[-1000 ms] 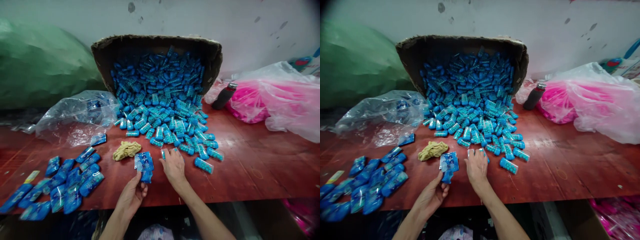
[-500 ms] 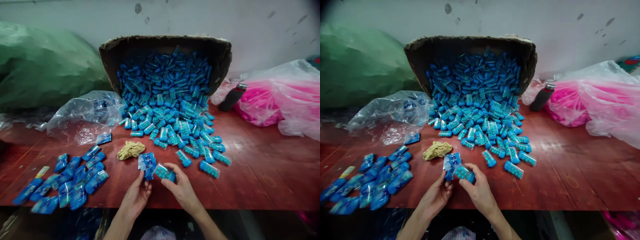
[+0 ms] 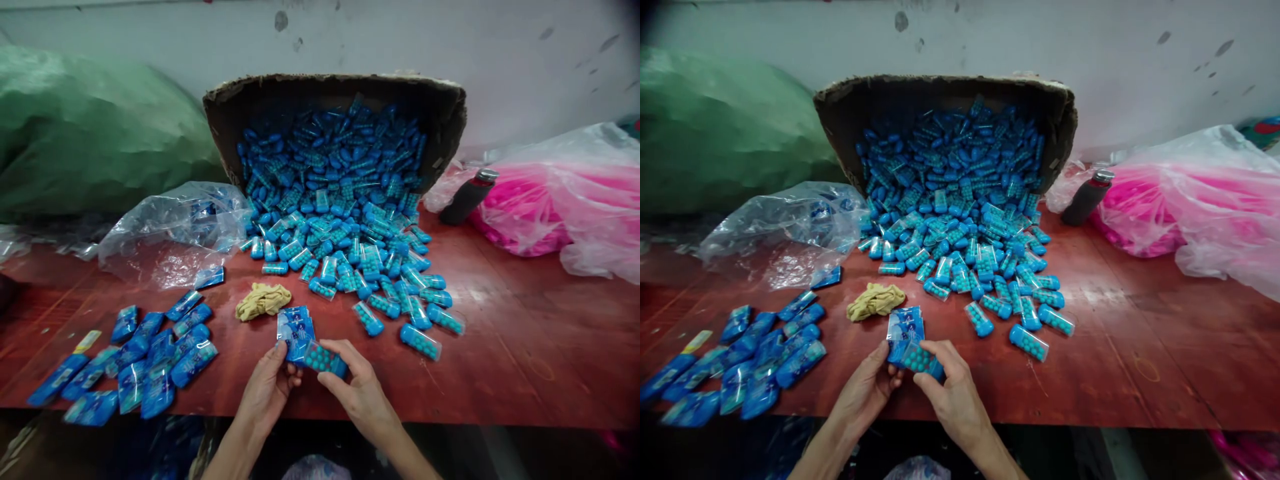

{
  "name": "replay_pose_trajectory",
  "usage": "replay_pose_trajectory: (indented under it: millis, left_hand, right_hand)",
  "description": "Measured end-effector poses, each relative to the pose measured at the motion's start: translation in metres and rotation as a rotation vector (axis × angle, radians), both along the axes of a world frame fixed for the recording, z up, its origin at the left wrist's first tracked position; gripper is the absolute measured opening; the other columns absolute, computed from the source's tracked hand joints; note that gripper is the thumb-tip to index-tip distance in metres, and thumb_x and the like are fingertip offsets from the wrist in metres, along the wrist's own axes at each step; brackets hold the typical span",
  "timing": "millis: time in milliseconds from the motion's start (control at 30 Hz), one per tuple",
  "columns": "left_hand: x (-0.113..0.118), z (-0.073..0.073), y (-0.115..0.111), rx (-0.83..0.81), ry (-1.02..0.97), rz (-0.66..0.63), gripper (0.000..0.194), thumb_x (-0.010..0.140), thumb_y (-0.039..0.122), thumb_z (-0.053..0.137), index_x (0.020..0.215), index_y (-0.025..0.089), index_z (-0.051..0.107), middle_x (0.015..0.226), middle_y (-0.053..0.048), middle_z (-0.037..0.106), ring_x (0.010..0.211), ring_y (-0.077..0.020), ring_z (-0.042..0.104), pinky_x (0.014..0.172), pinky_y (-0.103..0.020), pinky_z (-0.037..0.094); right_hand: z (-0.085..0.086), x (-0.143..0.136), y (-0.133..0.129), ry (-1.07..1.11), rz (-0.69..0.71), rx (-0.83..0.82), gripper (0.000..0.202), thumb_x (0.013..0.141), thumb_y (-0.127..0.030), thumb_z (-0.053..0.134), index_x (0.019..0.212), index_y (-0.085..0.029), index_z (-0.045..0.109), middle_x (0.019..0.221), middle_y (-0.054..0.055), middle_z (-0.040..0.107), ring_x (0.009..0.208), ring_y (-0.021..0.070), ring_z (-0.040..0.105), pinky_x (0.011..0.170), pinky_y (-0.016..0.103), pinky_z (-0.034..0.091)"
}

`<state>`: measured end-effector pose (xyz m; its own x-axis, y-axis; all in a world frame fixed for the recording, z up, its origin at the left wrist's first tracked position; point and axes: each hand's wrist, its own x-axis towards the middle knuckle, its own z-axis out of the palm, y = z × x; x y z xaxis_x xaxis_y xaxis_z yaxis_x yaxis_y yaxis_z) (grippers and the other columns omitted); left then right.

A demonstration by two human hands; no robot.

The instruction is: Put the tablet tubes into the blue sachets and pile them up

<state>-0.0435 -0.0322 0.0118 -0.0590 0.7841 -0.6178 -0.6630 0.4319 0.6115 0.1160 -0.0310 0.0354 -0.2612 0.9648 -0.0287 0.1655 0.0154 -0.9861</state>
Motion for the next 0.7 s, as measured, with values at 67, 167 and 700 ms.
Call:
replay_pose_trajectory:
  millis: [67,167,700]
  left_hand:
    - [-0.0009,-0.0007,0.0,0.016,0.009,-0.002,0.026,0.062,0.034,0.071,0.058,0.014,0.056,0.041,0.003,0.053,0.041,-0.0095,0.053,0.037,-0.018,0.045]
    - [-0.0012,-0.0022,0.0005,-0.006,0.006,0.008,0.027,0.058,0.035,0.073,0.058,0.014,0.056,0.04,0.003,0.053,0.041,-0.0099,0.054,0.04,-0.019,0.048]
    - [-0.0002,0.0041,0.0026,0.151,0.155,0.007,0.025,0.058,0.029,0.074,0.074,0.014,0.062,0.059,0.002,0.065,0.051,-0.0089,0.057,0.049,-0.019,0.048]
  right_hand:
    - [0.0009,-0.0009,-0.0011,-0.004,0.006,-0.009,0.036,0.074,-0.012,0.056,0.107,-0.027,0.056,0.098,0.0,0.059,0.089,0.0156,0.055,0.082,0.025,0.042]
    - [0.0012,-0.0021,-0.0019,0.013,0.006,-0.019,0.036,0.074,-0.012,0.057,0.107,-0.027,0.056,0.098,-0.001,0.059,0.09,0.0152,0.055,0.082,0.024,0.042]
    - [-0.0033,-0.0014,0.0009,0.031,0.098,-0.048,0.037,0.072,-0.014,0.061,0.107,-0.026,0.056,0.101,-0.001,0.059,0.092,0.0161,0.053,0.084,0.026,0.039]
